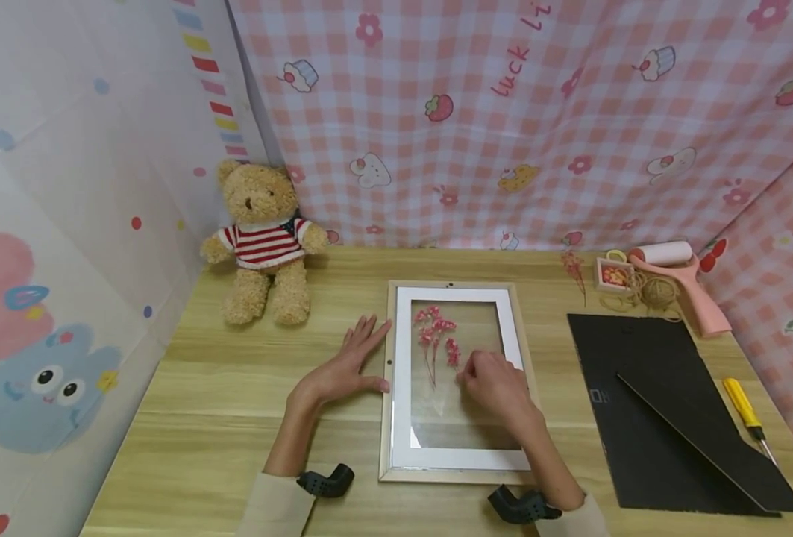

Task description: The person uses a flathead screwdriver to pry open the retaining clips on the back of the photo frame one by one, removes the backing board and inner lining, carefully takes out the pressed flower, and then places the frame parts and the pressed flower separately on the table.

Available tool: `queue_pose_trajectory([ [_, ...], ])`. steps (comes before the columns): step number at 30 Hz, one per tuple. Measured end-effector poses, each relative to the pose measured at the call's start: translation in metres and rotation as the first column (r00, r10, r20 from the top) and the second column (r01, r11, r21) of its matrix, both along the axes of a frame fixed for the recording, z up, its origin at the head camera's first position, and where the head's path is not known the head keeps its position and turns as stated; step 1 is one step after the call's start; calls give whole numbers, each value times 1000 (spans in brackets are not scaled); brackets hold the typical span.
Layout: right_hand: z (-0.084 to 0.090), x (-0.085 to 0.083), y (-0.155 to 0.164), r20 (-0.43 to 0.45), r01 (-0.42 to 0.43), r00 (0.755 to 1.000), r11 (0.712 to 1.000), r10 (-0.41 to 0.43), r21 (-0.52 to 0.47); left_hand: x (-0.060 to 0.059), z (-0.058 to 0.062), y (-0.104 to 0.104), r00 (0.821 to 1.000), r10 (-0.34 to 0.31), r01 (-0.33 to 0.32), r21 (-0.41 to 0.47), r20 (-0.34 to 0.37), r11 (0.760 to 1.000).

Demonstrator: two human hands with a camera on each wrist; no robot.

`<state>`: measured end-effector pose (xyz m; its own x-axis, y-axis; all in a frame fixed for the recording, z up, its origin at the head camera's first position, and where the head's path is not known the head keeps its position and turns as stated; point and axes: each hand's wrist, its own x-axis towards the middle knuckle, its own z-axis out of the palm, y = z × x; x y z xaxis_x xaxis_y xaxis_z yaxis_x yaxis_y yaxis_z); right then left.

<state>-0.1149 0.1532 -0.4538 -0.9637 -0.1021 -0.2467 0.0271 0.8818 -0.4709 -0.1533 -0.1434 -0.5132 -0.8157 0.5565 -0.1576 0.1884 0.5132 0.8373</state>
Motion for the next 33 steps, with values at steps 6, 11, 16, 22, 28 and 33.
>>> queue_pose_trajectory([
  [6, 0, -2, 7, -17, -28, 1000, 997, 27, -78, 2, 12, 2, 1000, -12, 12, -30, -8, 999],
  [11, -2, -9, 17, 3, -52, 999, 968, 54, -245, 2, 19, 2, 1000, -15, 15, -75, 0, 997],
  [16, -2, -14, 25, 42, -48, 997, 940, 66, -338, 3, 21, 1, 1000, -11, 11, -81, 2, 997],
  [22, -2, -18, 31, 50, -76, 993, 912, 104, -404, 4, 21, 1, 1000, -10, 10, -71, 4, 997],
  [28, -2, -22, 41, 61, -79, 990, 863, 125, -499, 4, 19, -1, 1000, -17, 17, -63, -5, 998],
  [33, 5, -26, 58, 70, -16, 996, 855, 61, -518, 3, 15, 0, 999, -35, 35, -20, -29, 999],
])
